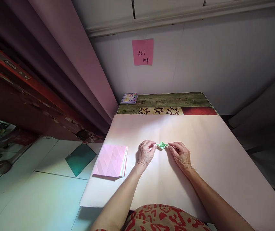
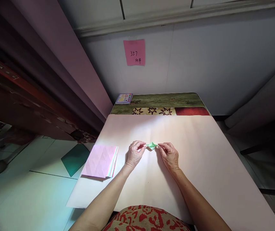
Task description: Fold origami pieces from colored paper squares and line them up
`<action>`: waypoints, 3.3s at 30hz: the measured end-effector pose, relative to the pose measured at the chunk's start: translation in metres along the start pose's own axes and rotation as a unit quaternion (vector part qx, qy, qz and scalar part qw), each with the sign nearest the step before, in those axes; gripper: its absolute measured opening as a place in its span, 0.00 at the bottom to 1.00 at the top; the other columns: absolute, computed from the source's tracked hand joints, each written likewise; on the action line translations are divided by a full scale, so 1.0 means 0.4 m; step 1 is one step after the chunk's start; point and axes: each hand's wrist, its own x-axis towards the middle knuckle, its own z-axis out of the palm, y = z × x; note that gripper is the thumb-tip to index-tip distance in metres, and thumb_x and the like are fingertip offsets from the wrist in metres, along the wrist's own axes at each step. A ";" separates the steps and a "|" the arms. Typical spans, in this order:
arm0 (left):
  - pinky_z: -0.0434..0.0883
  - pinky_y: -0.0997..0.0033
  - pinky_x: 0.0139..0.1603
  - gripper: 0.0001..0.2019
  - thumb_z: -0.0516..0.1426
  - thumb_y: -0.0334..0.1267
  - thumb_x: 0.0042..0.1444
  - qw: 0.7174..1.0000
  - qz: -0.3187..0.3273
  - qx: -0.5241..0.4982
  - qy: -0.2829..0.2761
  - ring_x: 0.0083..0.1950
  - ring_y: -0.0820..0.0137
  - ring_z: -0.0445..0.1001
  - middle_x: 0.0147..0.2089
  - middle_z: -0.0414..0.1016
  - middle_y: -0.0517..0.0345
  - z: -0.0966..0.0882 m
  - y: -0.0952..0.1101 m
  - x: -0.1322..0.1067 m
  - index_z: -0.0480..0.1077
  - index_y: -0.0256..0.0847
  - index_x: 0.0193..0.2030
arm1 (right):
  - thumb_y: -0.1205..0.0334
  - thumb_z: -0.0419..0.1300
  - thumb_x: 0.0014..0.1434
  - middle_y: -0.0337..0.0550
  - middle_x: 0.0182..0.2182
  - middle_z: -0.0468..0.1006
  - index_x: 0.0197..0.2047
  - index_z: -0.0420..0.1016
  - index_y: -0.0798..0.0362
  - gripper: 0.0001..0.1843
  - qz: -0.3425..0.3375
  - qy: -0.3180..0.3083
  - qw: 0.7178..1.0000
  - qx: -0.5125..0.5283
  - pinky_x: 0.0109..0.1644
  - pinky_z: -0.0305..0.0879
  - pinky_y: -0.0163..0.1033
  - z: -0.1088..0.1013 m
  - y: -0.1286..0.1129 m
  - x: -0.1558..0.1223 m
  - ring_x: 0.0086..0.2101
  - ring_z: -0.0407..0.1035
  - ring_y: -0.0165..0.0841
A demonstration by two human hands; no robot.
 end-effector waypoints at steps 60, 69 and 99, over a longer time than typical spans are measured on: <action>0.67 0.61 0.54 0.08 0.59 0.38 0.59 0.988 0.018 0.155 -0.020 0.51 0.64 0.72 0.48 0.77 0.56 0.005 -0.005 0.001 0.74 0.47 0.45 | 0.40 0.47 0.63 0.52 0.51 0.77 0.59 0.70 0.53 0.32 0.106 0.052 0.954 -0.277 0.50 0.62 0.46 -0.097 0.147 0.272 0.47 0.71 0.44; 0.38 0.47 0.74 0.40 0.46 0.66 0.59 0.942 0.014 0.313 -0.119 0.76 0.56 0.38 0.76 0.44 0.54 0.050 0.021 0.008 0.49 0.50 0.73 | 0.28 0.36 0.59 0.57 0.70 0.49 0.72 0.50 0.53 0.49 0.184 -0.045 0.878 -0.439 0.65 0.35 0.67 -0.290 0.250 0.025 0.68 0.39 0.54; 0.32 0.45 0.72 0.42 0.38 0.69 0.59 0.931 -0.035 0.326 -0.161 0.77 0.57 0.31 0.77 0.37 0.53 0.102 0.031 0.079 0.43 0.48 0.74 | 0.26 0.38 0.58 0.63 0.68 0.49 0.70 0.51 0.58 0.51 0.138 -0.074 0.897 -0.412 0.64 0.32 0.70 -0.296 0.304 0.175 0.66 0.38 0.57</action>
